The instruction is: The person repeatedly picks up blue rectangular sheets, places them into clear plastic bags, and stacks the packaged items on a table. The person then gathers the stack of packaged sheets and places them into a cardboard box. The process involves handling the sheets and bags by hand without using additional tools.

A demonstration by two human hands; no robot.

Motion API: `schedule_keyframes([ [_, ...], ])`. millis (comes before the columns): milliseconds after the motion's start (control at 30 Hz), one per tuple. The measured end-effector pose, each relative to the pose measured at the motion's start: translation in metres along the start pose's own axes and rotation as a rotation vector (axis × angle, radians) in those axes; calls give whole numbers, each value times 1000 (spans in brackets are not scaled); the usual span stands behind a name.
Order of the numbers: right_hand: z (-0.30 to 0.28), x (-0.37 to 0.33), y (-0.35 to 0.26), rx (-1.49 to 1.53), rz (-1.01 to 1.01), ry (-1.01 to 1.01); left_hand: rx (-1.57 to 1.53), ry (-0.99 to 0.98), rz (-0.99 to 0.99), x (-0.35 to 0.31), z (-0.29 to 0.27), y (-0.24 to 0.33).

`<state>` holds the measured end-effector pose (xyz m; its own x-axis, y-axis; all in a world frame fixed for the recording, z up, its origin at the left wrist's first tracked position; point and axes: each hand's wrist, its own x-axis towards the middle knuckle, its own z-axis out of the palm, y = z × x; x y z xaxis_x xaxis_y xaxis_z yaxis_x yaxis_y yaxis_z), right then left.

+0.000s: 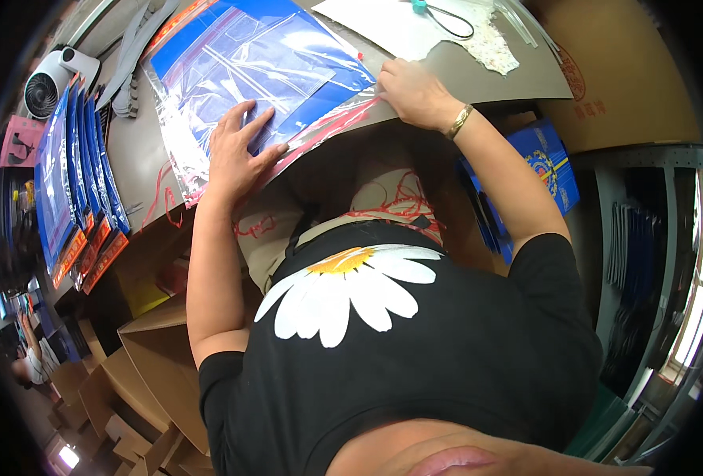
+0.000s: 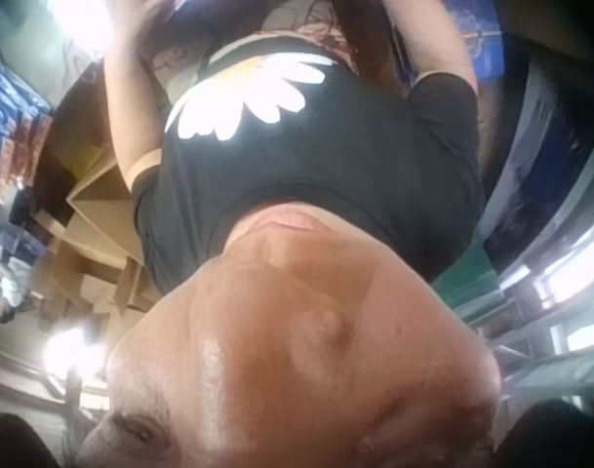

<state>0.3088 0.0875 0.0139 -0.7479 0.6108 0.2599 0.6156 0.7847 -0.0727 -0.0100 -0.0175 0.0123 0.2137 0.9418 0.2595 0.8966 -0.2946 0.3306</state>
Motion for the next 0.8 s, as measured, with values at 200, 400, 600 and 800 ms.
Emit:
schedule_keyframes([
  [200,-7,-40,-46,118,-60,23,-19,5,3,-3,-1,-1],
  [400,17,-122,-100,400,43,-293,-17,3,16,-3,2,-7],
  [600,46,-190,-45,-42,442,-1029,-515,182,-9,-11,-18,-19],
  [800,24,-164,-32,98,245,-135,226,-31,56,-86,-44,-8],
])
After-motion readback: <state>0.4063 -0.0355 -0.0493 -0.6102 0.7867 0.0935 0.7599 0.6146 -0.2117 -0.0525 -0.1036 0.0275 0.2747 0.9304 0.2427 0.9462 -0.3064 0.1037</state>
